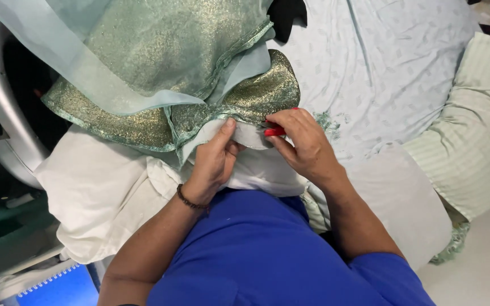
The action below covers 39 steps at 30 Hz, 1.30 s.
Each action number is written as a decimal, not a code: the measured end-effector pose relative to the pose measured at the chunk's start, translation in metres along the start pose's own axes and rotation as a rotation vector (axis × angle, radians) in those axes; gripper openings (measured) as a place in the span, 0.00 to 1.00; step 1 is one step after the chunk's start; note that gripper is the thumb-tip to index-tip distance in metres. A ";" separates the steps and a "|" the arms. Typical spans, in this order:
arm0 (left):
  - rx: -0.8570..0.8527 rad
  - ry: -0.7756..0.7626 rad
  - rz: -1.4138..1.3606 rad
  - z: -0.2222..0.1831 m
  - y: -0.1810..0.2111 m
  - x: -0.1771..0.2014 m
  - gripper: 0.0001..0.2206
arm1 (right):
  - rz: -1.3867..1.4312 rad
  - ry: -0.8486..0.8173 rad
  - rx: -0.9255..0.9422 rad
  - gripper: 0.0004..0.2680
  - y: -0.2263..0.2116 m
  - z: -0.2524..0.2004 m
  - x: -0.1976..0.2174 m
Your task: Cutting and trimming the edges of a green fabric piece using red scissors.
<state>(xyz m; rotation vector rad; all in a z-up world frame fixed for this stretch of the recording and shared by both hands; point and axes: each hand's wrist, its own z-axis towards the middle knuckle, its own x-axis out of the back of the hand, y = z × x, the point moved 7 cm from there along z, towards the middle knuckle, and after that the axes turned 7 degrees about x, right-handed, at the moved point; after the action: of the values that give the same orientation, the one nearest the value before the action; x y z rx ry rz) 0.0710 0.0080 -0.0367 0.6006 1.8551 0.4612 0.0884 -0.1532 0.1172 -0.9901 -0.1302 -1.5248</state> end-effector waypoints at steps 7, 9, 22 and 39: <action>-0.006 0.005 0.018 -0.002 0.001 -0.003 0.09 | -0.022 0.010 -0.009 0.11 0.002 -0.002 -0.001; -0.006 -0.004 0.026 -0.003 0.003 -0.006 0.09 | -0.034 0.021 -0.009 0.10 0.001 -0.001 0.001; 0.011 0.010 0.013 0.000 0.013 -0.011 0.08 | 0.310 0.121 -0.511 0.15 0.102 -0.075 0.020; -0.090 -0.089 -0.181 0.018 0.053 0.018 0.15 | -0.119 -0.068 -0.061 0.11 0.034 -0.019 -0.032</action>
<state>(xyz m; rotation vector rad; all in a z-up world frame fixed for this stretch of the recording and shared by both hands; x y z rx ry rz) 0.0927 0.0618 -0.0261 0.3828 1.7754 0.3901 0.1045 -0.1486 0.0702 -1.0996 -0.1948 -1.6121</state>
